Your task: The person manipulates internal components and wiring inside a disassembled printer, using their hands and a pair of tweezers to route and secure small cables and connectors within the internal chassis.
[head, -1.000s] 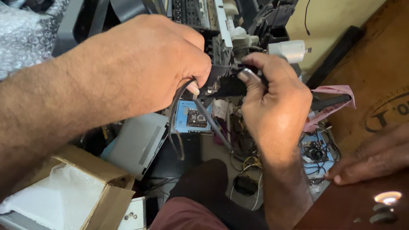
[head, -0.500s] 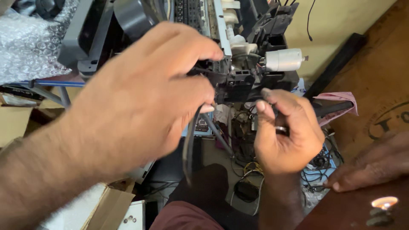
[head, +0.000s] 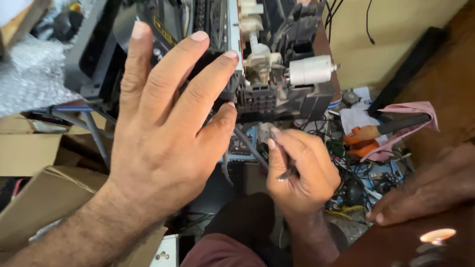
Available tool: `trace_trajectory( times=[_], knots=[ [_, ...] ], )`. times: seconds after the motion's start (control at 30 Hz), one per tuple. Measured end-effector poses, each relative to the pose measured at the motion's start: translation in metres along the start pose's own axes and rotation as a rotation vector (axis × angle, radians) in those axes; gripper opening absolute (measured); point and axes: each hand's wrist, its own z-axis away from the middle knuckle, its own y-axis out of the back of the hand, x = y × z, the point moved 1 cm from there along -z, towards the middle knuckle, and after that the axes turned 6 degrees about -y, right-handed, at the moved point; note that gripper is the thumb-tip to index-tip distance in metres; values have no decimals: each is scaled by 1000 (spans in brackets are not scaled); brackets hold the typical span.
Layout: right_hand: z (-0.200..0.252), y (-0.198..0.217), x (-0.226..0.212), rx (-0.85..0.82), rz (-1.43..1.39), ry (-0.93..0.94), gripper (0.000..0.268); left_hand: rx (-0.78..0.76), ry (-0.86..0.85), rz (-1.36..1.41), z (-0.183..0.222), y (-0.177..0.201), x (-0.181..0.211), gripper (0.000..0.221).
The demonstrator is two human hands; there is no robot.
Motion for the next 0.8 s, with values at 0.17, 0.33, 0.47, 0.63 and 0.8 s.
trace_trajectory(
  times=[0.17,0.33,0.47,0.63,0.8],
  knots=[
    [-4,0,2,-31,11,53,21,-8,30,-14,-8,0,2,11],
    [-3,-3,2,-44,11,145,20,-4,11,-59,-5,-2,4,12],
    [-4,-8,3,4,6,163,19,36,-9,-65,10,-8,10,11],
    [-18,-11,4,-77,-39,284,24,65,-74,-51,30,-18,16,7],
    [-24,-15,6,-179,-39,359,31,66,-39,-15,42,-22,16,5]
  ],
)
